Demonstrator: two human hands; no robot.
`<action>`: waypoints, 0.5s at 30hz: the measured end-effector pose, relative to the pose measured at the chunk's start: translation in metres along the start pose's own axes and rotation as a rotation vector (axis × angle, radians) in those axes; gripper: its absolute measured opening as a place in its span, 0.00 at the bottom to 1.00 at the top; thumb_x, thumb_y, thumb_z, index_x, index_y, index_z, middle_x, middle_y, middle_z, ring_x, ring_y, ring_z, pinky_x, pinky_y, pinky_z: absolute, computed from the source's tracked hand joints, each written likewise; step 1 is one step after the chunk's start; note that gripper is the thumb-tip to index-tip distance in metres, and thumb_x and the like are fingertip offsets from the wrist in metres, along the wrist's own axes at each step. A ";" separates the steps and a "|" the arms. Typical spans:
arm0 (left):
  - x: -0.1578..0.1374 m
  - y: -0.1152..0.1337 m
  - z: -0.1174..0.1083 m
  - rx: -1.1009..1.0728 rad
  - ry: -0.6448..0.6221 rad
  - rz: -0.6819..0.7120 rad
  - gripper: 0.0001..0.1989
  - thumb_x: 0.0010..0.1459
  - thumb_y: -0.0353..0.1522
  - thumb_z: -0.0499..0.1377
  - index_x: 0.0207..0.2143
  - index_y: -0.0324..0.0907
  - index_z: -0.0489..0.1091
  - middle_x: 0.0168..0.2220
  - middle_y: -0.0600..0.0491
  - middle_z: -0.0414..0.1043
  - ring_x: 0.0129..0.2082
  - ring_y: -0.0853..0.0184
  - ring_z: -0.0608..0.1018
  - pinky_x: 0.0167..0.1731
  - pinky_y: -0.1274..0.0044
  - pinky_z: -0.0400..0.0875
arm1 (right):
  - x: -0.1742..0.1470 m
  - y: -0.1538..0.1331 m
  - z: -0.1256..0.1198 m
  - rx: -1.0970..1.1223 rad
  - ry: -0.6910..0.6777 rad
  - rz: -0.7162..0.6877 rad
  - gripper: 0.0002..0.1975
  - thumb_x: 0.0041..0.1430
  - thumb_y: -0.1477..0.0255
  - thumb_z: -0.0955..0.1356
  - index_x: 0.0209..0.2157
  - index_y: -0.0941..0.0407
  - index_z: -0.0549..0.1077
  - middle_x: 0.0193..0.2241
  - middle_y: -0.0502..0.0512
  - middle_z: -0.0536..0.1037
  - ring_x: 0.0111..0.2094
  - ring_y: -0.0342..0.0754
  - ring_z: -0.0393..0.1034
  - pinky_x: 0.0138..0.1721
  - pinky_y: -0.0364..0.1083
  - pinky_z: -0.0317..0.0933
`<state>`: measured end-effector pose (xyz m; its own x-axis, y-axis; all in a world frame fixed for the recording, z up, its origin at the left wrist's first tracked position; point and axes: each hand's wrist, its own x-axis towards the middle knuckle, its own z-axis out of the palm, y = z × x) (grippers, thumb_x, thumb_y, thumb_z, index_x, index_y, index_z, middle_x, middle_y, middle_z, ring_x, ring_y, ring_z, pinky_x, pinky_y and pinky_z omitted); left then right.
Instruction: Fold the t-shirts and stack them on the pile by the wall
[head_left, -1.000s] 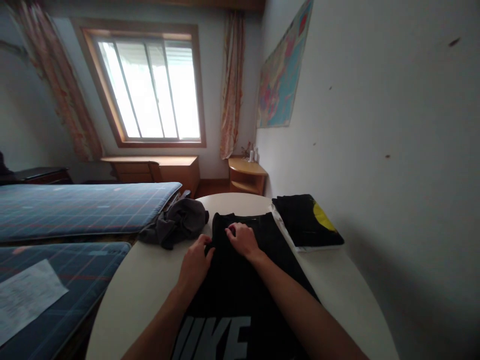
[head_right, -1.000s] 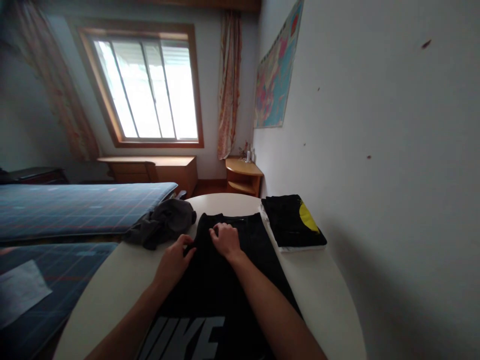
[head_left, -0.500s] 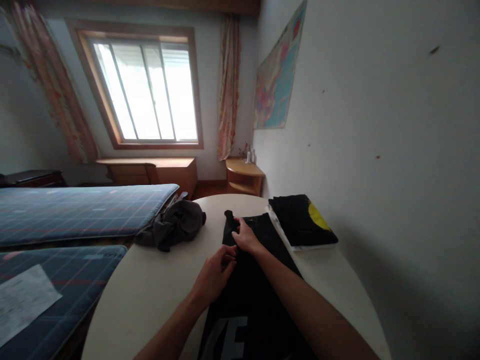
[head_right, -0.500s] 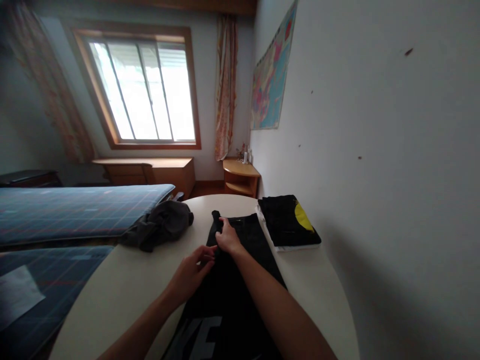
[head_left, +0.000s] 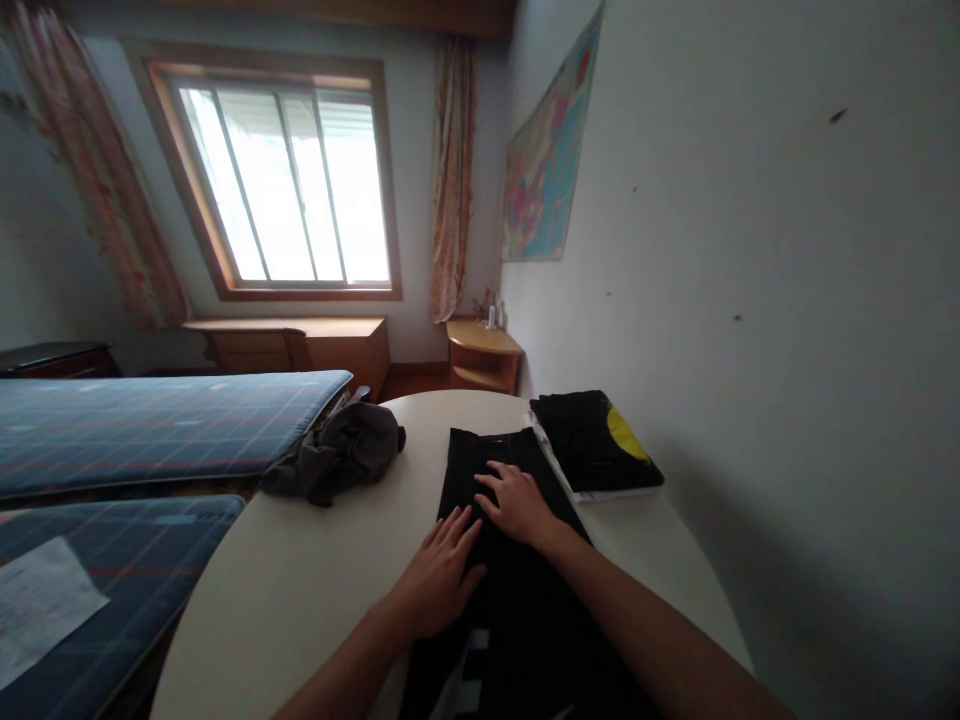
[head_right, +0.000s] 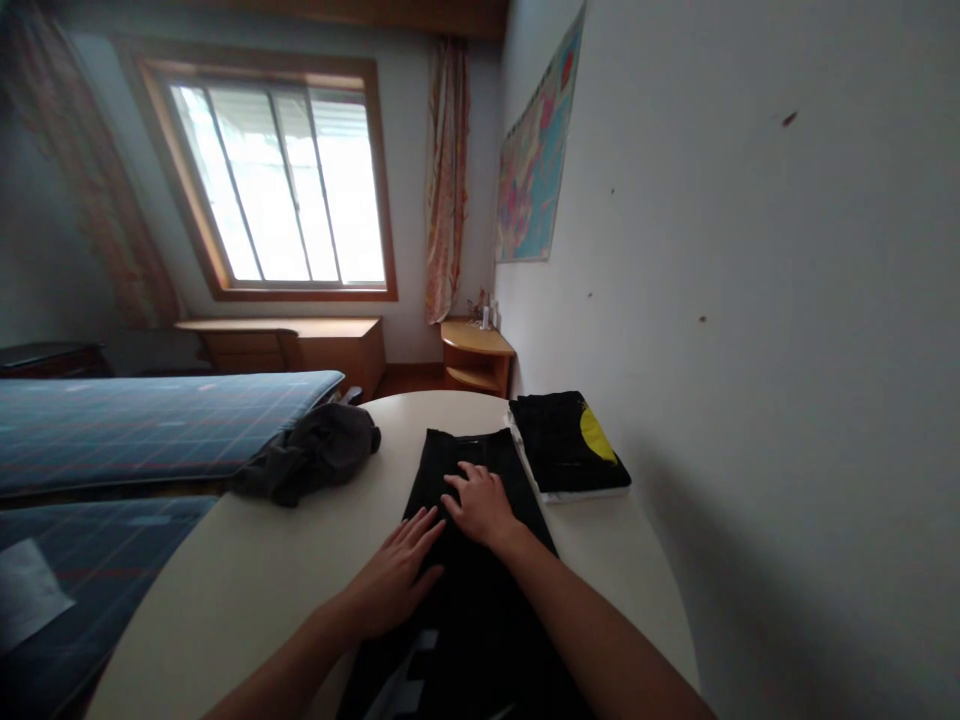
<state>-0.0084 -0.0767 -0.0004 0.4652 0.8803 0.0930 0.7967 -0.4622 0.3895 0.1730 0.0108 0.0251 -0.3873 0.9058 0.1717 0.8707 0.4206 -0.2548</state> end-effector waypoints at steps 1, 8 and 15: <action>0.000 0.000 -0.001 0.010 0.001 0.006 0.31 0.65 0.37 0.53 0.68 0.42 0.54 0.71 0.45 0.47 0.71 0.55 0.50 0.67 0.58 0.49 | -0.005 0.003 -0.002 -0.016 -0.043 -0.012 0.26 0.66 0.57 0.62 0.62 0.49 0.68 0.66 0.59 0.61 0.65 0.59 0.53 0.64 0.59 0.44; 0.006 -0.006 -0.011 0.039 -0.019 -0.021 0.32 0.64 0.43 0.53 0.68 0.42 0.55 0.71 0.44 0.47 0.71 0.54 0.49 0.67 0.60 0.48 | -0.015 0.010 0.001 0.029 -0.281 0.028 0.35 0.66 0.45 0.53 0.69 0.44 0.52 0.71 0.57 0.46 0.71 0.64 0.33 0.66 0.66 0.29; 0.001 -0.017 -0.023 0.068 0.109 -0.140 0.29 0.63 0.45 0.54 0.63 0.40 0.64 0.69 0.42 0.53 0.69 0.51 0.56 0.65 0.59 0.52 | 0.026 0.001 0.018 0.029 -0.224 0.070 0.34 0.66 0.45 0.53 0.69 0.43 0.52 0.72 0.54 0.44 0.71 0.61 0.30 0.66 0.64 0.26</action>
<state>-0.0300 -0.0658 0.0140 0.3059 0.9413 0.1427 0.8767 -0.3369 0.3434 0.1586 0.0357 0.0122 -0.3867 0.9201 -0.0620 0.8901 0.3547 -0.2862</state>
